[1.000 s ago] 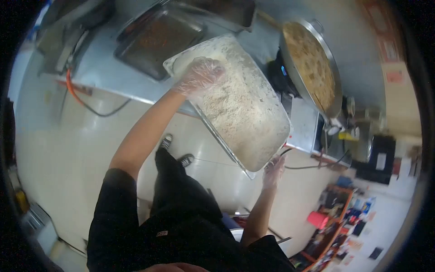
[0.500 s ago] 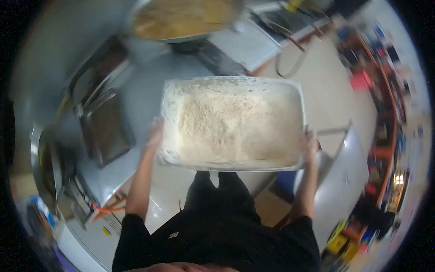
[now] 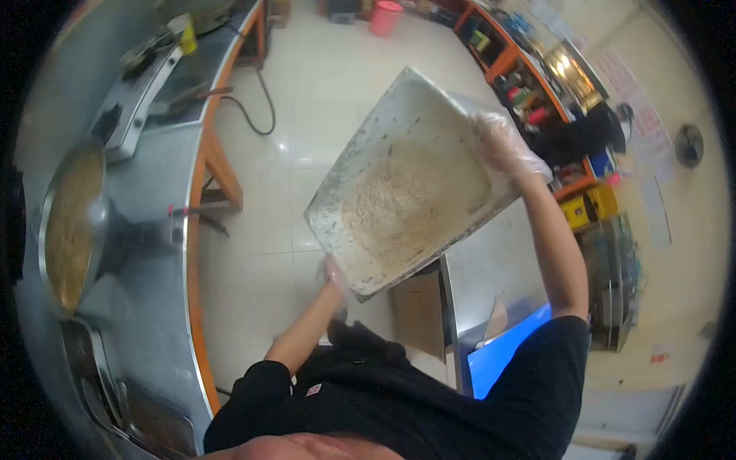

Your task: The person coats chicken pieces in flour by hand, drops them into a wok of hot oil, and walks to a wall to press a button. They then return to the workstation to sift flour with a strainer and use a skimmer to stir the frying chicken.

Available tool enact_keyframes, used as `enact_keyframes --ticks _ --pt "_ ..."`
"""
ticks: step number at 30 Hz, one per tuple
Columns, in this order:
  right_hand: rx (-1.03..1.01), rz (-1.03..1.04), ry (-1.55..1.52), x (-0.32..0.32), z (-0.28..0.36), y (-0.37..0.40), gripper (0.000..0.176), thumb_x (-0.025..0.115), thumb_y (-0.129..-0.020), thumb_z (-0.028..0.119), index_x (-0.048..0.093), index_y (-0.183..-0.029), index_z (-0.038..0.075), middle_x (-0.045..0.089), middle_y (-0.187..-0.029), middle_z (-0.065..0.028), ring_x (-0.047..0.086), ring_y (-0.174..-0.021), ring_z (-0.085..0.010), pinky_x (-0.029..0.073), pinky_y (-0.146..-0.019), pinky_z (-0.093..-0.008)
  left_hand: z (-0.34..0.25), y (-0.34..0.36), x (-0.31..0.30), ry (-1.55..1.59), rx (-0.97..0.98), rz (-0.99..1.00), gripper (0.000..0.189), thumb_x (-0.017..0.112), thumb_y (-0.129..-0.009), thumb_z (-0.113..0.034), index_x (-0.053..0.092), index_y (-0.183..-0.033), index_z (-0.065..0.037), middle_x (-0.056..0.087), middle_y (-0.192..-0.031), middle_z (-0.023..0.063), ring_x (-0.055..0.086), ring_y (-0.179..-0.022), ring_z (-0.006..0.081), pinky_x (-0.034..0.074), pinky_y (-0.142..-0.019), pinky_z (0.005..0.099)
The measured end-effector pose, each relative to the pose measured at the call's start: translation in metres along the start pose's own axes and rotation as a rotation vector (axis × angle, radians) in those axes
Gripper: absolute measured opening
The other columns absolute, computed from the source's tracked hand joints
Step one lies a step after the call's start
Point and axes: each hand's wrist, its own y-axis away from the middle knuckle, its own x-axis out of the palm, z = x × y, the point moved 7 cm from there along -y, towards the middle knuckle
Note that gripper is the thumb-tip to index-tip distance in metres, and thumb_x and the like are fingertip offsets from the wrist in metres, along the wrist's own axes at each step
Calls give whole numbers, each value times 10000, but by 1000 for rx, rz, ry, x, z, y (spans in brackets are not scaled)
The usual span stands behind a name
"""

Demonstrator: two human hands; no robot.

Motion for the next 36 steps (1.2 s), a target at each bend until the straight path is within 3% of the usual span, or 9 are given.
enact_keyframes --ticks 3,8,12,21,26,28,31,33,36 --pt "-269 -419 123 -62 -97 -5 137 549 -766 80 541 -886 16 549 -831 -204 530 -864 -388 418 -761 -464 17 -106 101 30 348 212 691 232 -929 -539 279 -1416 -51 366 -1425 123 370 -1288 335 311 -1068 471" --pt "142 -171 156 -89 -200 5 226 562 -769 101 553 -982 27 572 -903 -182 542 -931 -359 430 -805 -426 50 -210 180 -102 -10 -146 668 196 -952 -505 286 -1409 -26 364 -1423 149 370 -1282 351 292 -1079 450" --pt "223 -280 275 -61 -181 37 306 555 -800 149 546 -1085 39 579 -977 -188 531 -987 -356 429 -832 -422 59 -240 94 -117 -24 -82 669 201 -945 -530 293 -1411 -59 393 -1404 136 386 -1275 346 324 -1059 475" --pt "737 18 345 -134 -283 116 344 550 -778 127 528 -1109 35 563 -1045 -215 502 -1041 -404 428 -838 -412 124 -258 236 -296 -450 -88 600 190 -966 -437 330 -1380 -26 424 -1374 162 430 -1244 346 337 -1049 479" --pt "910 4 317 -113 -307 170 429 564 -778 146 509 -1193 55 516 -1175 -213 457 -1119 -392 396 -905 -427 152 -368 118 -303 -475 120 542 247 -971 -383 389 -1335 -7 455 -1337 183 492 -1187 322 395 -1006 472" --pt "960 -5 260 -102 -355 258 453 570 -790 174 497 -1218 44 499 -1223 -207 452 -1140 -368 384 -922 -434 144 -389 158 -525 -577 227 511 278 -971 -372 433 -1298 -12 503 -1285 173 524 -1146 307 424 -979 454" --pt "1113 -289 419 6 -374 373 351 586 -800 204 549 -1077 -9 574 -1072 -207 542 -1003 -332 430 -832 -418 91 -458 215 -851 -396 254 450 356 -960 -353 509 -1222 -21 584 -1172 143 585 -1047 268 471 -927 423" --pt "1313 -392 -319 82 -345 393 137 637 -798 159 598 -868 48 543 -748 3 504 -677 -120 421 -556 -305 63 -468 276 -1089 -428 163 421 411 -946 -351 536 -1186 -29 612 -1102 124 596 -999 242 487 -889 402" --pt "1538 -374 -170 216 -317 428 171 613 -808 184 601 -849 19 591 -759 -85 550 -694 -195 452 -602 -358 54 -543 307 -1573 -150 222 393 454 -919 -349 579 -1122 -38 626 -1025 118 607 -939 240 488 -836 384"
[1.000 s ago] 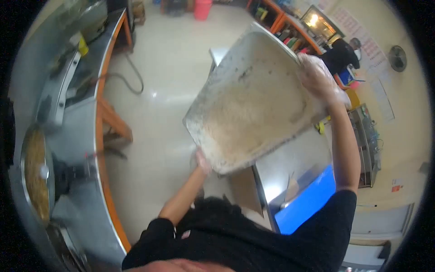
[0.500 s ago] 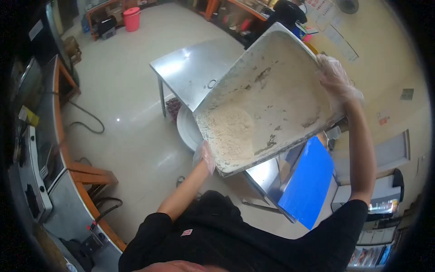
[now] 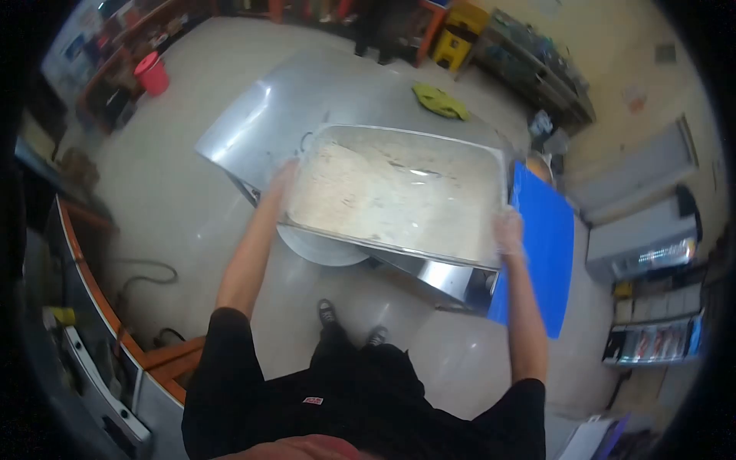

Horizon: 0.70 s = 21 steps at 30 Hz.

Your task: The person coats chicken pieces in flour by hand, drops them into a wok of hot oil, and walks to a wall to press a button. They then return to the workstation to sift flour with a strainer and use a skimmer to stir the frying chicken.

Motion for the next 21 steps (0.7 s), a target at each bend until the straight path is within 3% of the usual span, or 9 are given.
enact_keyframes --ticks 1,3,5,7,8,9,12,18,21 --pt "31 -32 57 34 -26 16 195 599 -818 194 602 -881 9 612 -791 -127 576 -722 -234 466 -637 -383 -5 -24 -6 -223 156 -25 396 478 -900 -358 599 -1090 -32 628 -1008 136 624 -883 263 500 -804 389" --pt "228 2 -198 42 15 68 283 578 -841 255 596 -961 -2 619 -890 -211 597 -826 -334 469 -742 -446 7 -82 -10 -1503 592 -195 316 498 -880 -256 603 -1093 -47 623 -1062 154 597 -1004 276 459 -876 389" --pt "140 -57 45 118 -42 87 542 582 -829 430 535 -1090 -43 588 -1054 -271 571 -1005 -384 450 -860 -441 -31 -66 -3 -1178 550 -444 277 504 -878 -267 647 -1002 -64 658 -943 118 616 -927 279 484 -816 378" --pt "275 267 -137 36 11 123 608 564 -840 476 523 -1146 -48 544 -1164 -271 525 -1111 -364 420 -929 -433 -125 81 77 -922 777 -638 231 509 -882 -210 638 -996 -55 657 -929 109 619 -912 267 482 -817 368" --pt "166 86 -194 28 -14 141 609 563 -851 468 518 -1175 -45 554 -1160 -263 532 -1119 -339 422 -937 -422 -104 74 102 -1046 994 -513 240 540 -875 -185 598 -1051 -32 637 -1004 114 612 -930 255 484 -812 367" --pt "206 -105 -445 4 -31 172 573 592 -844 435 532 -1163 -38 590 -1112 -233 566 -1069 -323 432 -921 -406 -92 97 138 -641 570 -295 332 531 -895 -195 522 -1180 -25 591 -1122 137 578 -1022 231 462 -864 324" --pt "299 -107 -582 -112 -89 275 429 613 -855 349 565 -1108 6 618 -1054 -162 599 -898 -269 473 -822 -357 -65 277 311 548 314 479 465 525 -912 -310 429 -1281 -42 515 -1215 103 482 -1139 239 375 -972 424" --pt "917 -264 -642 -199 -360 542 458 572 -887 401 540 -1155 31 595 -1117 -158 561 -1067 -236 442 -907 -351 23 569 632 341 -159 1135 447 419 -960 -354 477 -1246 -17 537 -1205 118 510 -1109 230 384 -954 397" --pt "1111 -492 -429 -268 -411 668 489 538 -899 420 535 -1161 7 590 -1137 -162 557 -1087 -231 444 -906 -348 23 647 686 -50 56 1200 570 282 -981 -442 467 -1294 -2 572 -1177 130 538 -1094 228 388 -958 357"
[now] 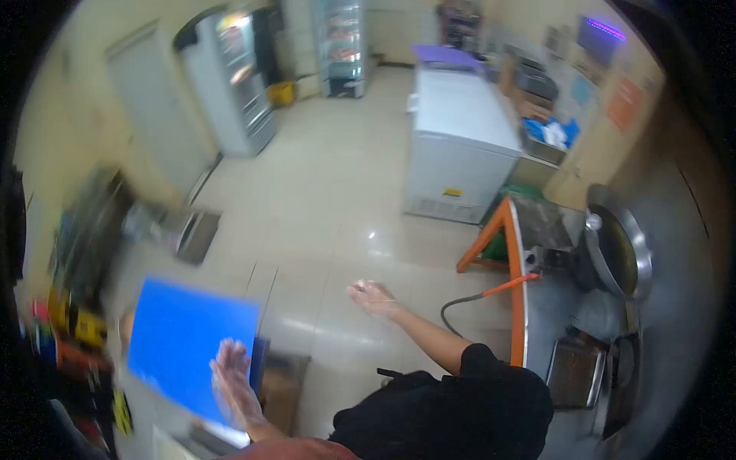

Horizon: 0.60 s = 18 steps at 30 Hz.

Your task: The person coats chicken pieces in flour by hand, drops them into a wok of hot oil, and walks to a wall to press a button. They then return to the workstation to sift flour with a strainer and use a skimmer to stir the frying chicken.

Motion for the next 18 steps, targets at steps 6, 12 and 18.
enact_keyframes --ticks 6,12,18 --pt "378 -291 39 -151 -181 -65 458 486 -878 456 564 -1084 54 626 -977 -153 592 -975 -315 459 -834 -388 93 -137 129 -176 -511 351 525 327 -972 -437 491 -1275 -42 579 -1170 132 552 -1073 230 410 -942 357" --pt "1064 -132 408 -72 -486 76 526 458 -853 433 529 -1240 84 520 -1263 -204 500 -1168 -349 430 -927 -441 238 -272 354 -44 -521 577 477 385 -958 -424 516 -1246 -68 614 -1099 137 597 -992 244 459 -885 363" --pt "1359 -54 -152 -58 -455 164 481 555 -799 391 594 -1134 48 595 -1125 -191 582 -1020 -331 456 -854 -437 133 -307 700 44 -119 1138 445 383 -979 -363 558 -1180 -6 644 -1033 143 621 -933 242 479 -854 360"
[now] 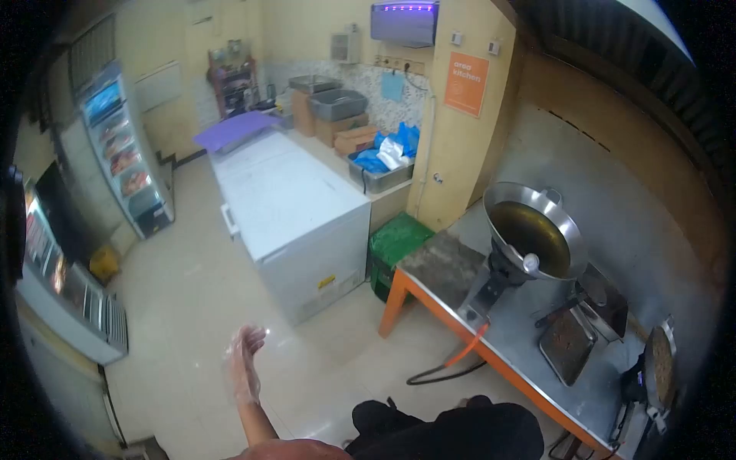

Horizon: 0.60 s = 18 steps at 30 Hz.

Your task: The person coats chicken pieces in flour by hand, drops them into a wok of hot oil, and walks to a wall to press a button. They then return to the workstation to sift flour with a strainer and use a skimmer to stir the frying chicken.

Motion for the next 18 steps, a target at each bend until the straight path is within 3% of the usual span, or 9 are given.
enact_keyframes --ticks 3,4,6,9,12,13,15,16,18 --pt "-10 -43 -105 -47 59 -16 462 544 -815 376 580 -1150 59 595 -1106 -191 583 -992 -337 458 -836 -444 27 -101 30 -484 23 152 442 372 -983 -361 569 -1134 5 634 -1030 165 607 -964 268 458 -868 392" --pt "-44 -71 -117 -71 90 -32 456 541 -821 371 576 -1155 63 594 -1099 -190 583 -982 -339 458 -831 -447 145 -147 1 -1092 441 239 390 392 -975 -321 555 -1137 -6 616 -1034 193 572 -1017 306 422 -898 426" --pt "-125 -123 -117 -114 154 -73 444 534 -832 362 566 -1165 71 594 -1086 -190 583 -964 -343 459 -819 -452 180 -181 9 -1274 166 604 339 398 -958 -251 528 -1174 -24 593 -1063 218 524 -1073 351 391 -945 442" --pt "-321 -261 -54 -187 280 -141 427 524 -848 348 552 -1180 82 593 -1067 -190 584 -936 -349 461 -801 -459 248 -215 -1 -1202 -175 533 348 391 -961 -258 517 -1184 -21 589 -1069 212 527 -1068 344 394 -942 437" --pt "-506 -383 98 -226 417 -172 410 513 -864 333 538 -1196 93 593 -1047 -189 585 -908 -355 462 -784 -466 277 -202 -71 -1162 -381 395 357 384 -964 -264 506 -1193 -18 586 -1075 207 530 -1062 336 396 -940 431" --pt "-520 -460 37 -262 456 -173 405 510 -869 328 534 -1201 97 593 -1041 -189 585 -899 -357 463 -778 -469 277 -218 -76 -1152 -404 371 360 382 -965 -266 502 -1196 -17 585 -1077 205 531 -1060 334 397 -939 429" --pt "-534 -633 -253 -346 505 -163 312 484 -887 336 643 -983 86 624 -870 -184 593 -833 -358 463 -729 -437 271 -274 -61 -1125 -437 351 367 377 -967 -270 495 -1202 -15 582 -1081 201 534 -1057 329 399 -938 426" --pt "-699 -629 -510 -386 523 -147 296 492 -885 323 649 -957 82 630 -886 -174 603 -840 -337 471 -735 -412 270 -308 -45 -1116 -422 343 370 374 -968 -272 491 -1205 -14 581 -1083 199 535 -1055 326 400 -937 424" --pt "-849 -734 -626 -492 554 -85 267 503 -881 293 656 -919 77 641 -908 -155 616 -851 -303 479 -751 -378 272 -377 -16 -1087 -377 322 376 370 -970 -276 484 -1212 -11 579 -1088 195 537 -1051 321 401 -936 420"
